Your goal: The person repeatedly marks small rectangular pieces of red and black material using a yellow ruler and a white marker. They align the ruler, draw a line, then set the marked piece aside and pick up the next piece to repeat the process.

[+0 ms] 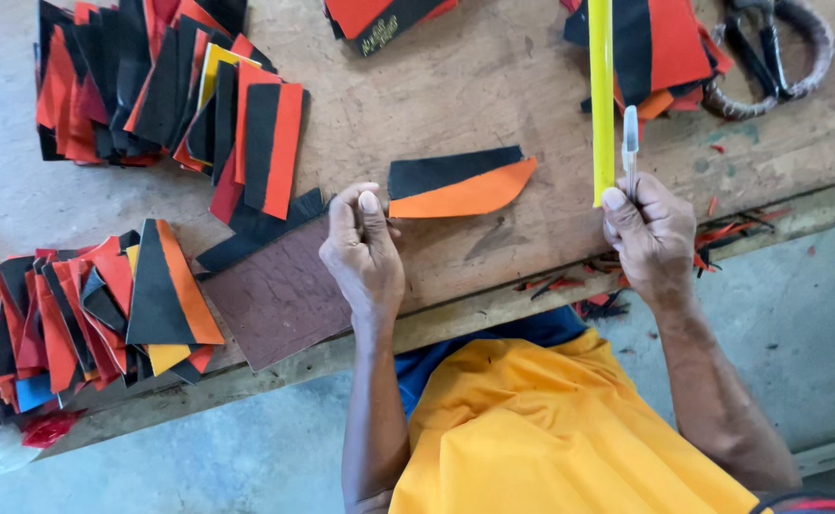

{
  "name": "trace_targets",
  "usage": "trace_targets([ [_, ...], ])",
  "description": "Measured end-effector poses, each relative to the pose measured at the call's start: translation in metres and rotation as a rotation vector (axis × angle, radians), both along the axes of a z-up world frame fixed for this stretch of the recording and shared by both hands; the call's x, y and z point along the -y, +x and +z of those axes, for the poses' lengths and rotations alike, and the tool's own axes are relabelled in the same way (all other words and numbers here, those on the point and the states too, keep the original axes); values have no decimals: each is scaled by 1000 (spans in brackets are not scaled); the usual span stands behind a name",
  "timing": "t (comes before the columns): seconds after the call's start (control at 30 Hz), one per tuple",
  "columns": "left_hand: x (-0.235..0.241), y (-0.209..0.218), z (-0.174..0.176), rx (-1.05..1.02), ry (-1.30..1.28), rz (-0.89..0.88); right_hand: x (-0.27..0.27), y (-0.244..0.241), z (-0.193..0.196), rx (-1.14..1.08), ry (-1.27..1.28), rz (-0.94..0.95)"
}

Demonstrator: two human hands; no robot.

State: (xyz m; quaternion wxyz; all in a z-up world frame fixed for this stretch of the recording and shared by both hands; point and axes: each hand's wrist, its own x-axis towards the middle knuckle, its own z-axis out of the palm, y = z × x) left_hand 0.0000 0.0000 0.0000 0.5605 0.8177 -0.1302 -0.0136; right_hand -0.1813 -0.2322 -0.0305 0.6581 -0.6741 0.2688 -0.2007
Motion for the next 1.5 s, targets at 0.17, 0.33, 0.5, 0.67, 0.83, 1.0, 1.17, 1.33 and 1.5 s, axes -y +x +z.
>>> trace_targets([
  [0.17, 3, -2, 7, -69, -77, 23, -2, -2, 3, -18, -46, 27],
  [0.33, -3, -10, 2, -103, -59, -32, 0, -6, 3, -39, 40, 42],
  [0.5, -4, -25, 15, 107, 105, -27, -1, -3, 6, -2, 64, 36],
  [0.67, -1, -24, 38, 160, 352, -190, -2, -3, 9, -8, 44, 41],
  [0.83, 9, -34, 42, 33, 449, -194, 0, -4, 9, -1, 64, 51],
  [1.0, 16, -37, 34, 47, 495, -234, 0, -21, 6, 45, 177, 15],
  [1.17, 17, -40, 26, 138, 474, -233, -25, -61, -3, -46, 245, 4],
  [1.33, 28, -45, 24, 216, 443, -215, -52, -87, -9, -143, 383, 1],
  [1.5, 44, -53, 17, 281, 419, -179, -52, -90, -8, -157, 407, 3],
])
